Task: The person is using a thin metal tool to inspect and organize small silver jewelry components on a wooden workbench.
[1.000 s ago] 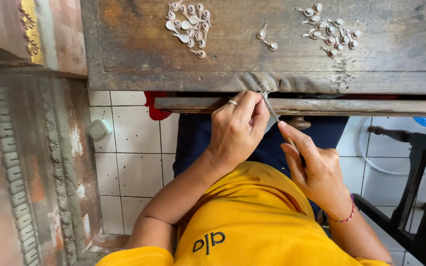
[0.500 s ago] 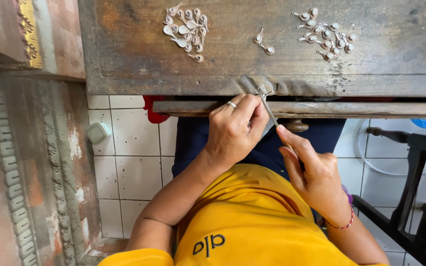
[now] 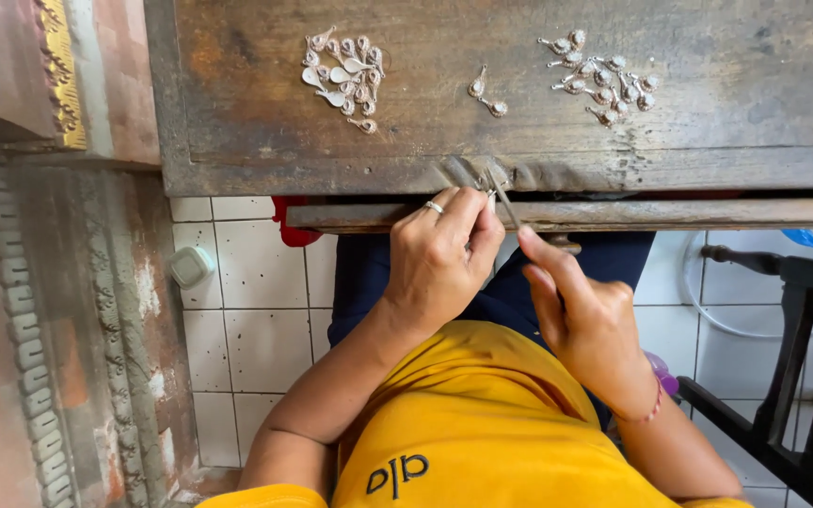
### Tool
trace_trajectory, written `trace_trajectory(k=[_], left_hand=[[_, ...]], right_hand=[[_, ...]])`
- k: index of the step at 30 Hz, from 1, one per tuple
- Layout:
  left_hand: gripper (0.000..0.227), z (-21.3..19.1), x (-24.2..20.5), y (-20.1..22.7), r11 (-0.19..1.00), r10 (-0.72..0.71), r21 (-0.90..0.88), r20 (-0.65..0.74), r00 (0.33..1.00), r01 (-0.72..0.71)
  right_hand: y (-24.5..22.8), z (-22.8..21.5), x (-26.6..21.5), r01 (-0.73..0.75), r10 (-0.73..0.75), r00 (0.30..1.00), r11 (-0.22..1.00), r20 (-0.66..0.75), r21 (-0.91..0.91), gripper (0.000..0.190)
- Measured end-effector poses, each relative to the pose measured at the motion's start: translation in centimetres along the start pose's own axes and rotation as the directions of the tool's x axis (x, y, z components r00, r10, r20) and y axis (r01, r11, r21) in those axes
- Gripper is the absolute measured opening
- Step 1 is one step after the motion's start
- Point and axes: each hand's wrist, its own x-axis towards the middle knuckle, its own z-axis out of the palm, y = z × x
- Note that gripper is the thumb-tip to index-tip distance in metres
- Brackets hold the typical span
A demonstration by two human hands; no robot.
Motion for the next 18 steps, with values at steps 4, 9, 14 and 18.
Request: trace_trajectory(k=[4,9,14,18], left_hand=[[0.021,-0.6,0.4,0.7,1.000,-0.015,0.011,0.023,1.000,0.015],[0.020,-2.3,1.1,2.0,0.909,-0.220,-0.335,0.121,0.968,0.249],[0.016,-3.0,1.1,2.5,0.644,-0.306,-0.582,0.397,0.865,0.495],[0.014,-3.4,1.2,3.0,0.602,-0.272,-0.606,0.456,0.847,0.519]], right_hand=[[0.2,0.3,2.0,0.118,-0.143,0.987,0.957,-0.079,-0.265,0.038],[0.8,-1.7,2.1,0.012,0.018,0.989,0.980,-0.148,0.199,0.040],[0.7,-1.6,2.9,0.095,-0.022,0.973,0.945,-0.229,0.313,0.023],[1.0,-1.1,2.8,0.133,-0.056,0.962,0.952,-0.268,0.277,0.013]])
